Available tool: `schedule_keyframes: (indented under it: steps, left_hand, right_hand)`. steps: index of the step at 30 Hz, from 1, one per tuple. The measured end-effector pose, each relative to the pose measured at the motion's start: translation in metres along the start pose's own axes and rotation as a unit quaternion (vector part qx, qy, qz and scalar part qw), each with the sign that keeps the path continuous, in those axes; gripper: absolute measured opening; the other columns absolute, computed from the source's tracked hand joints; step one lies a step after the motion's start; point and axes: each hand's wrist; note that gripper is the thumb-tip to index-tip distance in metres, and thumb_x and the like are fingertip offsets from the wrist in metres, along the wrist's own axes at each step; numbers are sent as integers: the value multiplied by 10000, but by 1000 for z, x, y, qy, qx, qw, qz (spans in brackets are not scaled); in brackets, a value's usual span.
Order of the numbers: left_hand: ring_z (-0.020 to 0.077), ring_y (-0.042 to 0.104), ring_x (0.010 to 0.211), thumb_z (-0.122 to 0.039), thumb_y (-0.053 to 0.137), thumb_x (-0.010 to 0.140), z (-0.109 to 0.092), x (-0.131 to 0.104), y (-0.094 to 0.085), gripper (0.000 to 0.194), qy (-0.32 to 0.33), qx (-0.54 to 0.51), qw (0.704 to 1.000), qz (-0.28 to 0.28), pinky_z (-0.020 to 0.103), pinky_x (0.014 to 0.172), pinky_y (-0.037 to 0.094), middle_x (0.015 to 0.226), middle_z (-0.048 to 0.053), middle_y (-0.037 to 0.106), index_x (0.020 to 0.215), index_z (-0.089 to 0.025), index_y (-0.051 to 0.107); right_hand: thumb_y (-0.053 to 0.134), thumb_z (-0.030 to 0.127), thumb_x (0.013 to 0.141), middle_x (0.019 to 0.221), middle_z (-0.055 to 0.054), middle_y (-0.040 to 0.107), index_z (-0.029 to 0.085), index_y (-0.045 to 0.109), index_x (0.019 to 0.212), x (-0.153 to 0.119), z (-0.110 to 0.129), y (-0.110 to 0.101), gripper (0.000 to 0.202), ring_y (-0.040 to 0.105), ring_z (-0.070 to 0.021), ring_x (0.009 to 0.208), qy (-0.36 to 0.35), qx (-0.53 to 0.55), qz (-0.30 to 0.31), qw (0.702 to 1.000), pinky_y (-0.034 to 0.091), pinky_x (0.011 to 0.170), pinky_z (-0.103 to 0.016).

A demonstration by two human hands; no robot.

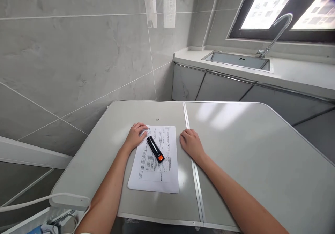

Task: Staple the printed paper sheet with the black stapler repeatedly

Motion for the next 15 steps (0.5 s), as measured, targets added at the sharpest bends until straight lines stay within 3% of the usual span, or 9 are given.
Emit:
schedule_keyframes:
  steps: [3, 6, 11, 15]
  left_hand:
    - [337, 512, 1336, -377, 623, 941, 1, 1, 5, 378, -24, 52, 998, 12, 528, 1099, 396, 1453, 99, 601, 1293, -253, 686]
    - [336, 473, 1398, -436, 610, 952, 1, 1, 6, 484, -26, 56, 998, 23, 529, 1139, 358, 1510, 100, 568, 1400, -253, 616]
    - [289, 591, 1221, -429, 572, 973, -1, 0, 0, 415, -39, -7, 999, 14, 470, 1096, 400, 1314, 93, 682, 1331, -229, 640]
    - [284, 609, 1129, -421, 614, 943, -4, 1, -5, 400, -28, -43, 999, 5, 449, 1047, 422, 1201, 96, 683, 1280, -212, 667]
  right_hand:
    - [483, 215, 992, 907, -63, 652, 232, 646, 855, 3, -12, -4, 214, 542, -235, 891, 28, 28, -5, 999, 467, 846, -380]
    - [516, 229, 970, 898, -51, 635, 233, 625, 837, 4, -15, -4, 172, 518, -228, 882, 19, 44, 4, 999, 447, 832, -359]
    - [534, 260, 947, 784, -32, 584, 223, 508, 688, 4, -17, -1, 263, 501, -205, 794, 15, 50, 32, 998, 418, 793, -341]
    - [512, 277, 957, 786, -28, 583, 223, 501, 686, 5, -17, 0, 277, 520, -204, 811, 15, 32, 42, 998, 408, 839, -353]
Point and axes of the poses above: each hand's wrist, its own x-axis towards the middle knuckle, its own y-axis out of the palm, z = x × y
